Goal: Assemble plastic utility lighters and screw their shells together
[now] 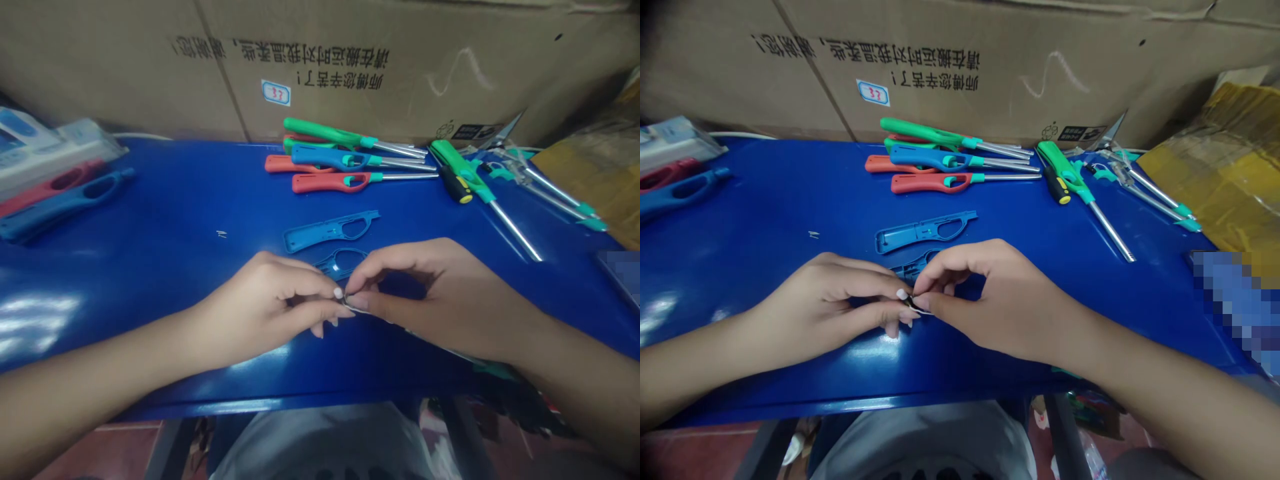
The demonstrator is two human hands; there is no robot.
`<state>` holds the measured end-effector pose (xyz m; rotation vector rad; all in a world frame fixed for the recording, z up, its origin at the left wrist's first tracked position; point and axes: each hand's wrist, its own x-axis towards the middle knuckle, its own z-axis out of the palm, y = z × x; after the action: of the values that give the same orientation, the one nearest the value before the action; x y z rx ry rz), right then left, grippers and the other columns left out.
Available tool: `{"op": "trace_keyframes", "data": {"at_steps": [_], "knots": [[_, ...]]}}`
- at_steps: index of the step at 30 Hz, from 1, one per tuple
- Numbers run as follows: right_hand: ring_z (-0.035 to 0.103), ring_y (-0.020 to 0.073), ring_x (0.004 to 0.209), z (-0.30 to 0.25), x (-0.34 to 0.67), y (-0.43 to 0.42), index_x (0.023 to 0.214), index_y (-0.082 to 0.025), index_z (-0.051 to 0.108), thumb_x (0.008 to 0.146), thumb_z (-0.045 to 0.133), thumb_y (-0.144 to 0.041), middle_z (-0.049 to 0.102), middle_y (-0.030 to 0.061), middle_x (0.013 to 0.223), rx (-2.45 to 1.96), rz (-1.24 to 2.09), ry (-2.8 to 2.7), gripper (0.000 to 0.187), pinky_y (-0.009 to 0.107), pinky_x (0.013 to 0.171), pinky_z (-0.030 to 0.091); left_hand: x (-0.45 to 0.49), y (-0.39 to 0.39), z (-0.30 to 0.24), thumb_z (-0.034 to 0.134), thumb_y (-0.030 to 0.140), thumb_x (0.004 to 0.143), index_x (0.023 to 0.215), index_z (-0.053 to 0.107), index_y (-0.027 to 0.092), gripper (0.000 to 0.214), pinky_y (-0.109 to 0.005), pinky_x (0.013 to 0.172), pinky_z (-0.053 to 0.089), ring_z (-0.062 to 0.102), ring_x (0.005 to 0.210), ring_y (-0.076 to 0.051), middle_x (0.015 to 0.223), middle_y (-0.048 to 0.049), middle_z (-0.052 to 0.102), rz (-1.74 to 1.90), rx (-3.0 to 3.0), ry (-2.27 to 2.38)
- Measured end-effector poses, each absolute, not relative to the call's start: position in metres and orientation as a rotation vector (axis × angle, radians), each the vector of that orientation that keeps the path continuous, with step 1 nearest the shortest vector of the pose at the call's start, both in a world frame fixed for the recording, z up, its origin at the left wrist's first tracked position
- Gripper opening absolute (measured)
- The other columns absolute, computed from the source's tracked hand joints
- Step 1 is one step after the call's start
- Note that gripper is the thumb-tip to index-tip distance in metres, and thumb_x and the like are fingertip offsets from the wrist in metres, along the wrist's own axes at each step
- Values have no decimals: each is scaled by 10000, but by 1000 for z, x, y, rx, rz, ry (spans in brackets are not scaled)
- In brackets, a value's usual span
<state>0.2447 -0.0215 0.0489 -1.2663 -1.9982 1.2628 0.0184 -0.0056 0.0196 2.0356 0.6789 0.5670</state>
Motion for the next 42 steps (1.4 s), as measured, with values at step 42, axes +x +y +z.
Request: {"op": "trace_keyframes", "data": {"at_steps": [42], "knots": [[654,107,740,44,249,-19,852,-218,730,955,645,-244,735,-24,815,-1134,1230,-2133,136,213,676,490,22,-4,23,742,139,885,798,767,140,91,-112,577,569,723,583,-92,685,4,765,567,1800,765]]}}
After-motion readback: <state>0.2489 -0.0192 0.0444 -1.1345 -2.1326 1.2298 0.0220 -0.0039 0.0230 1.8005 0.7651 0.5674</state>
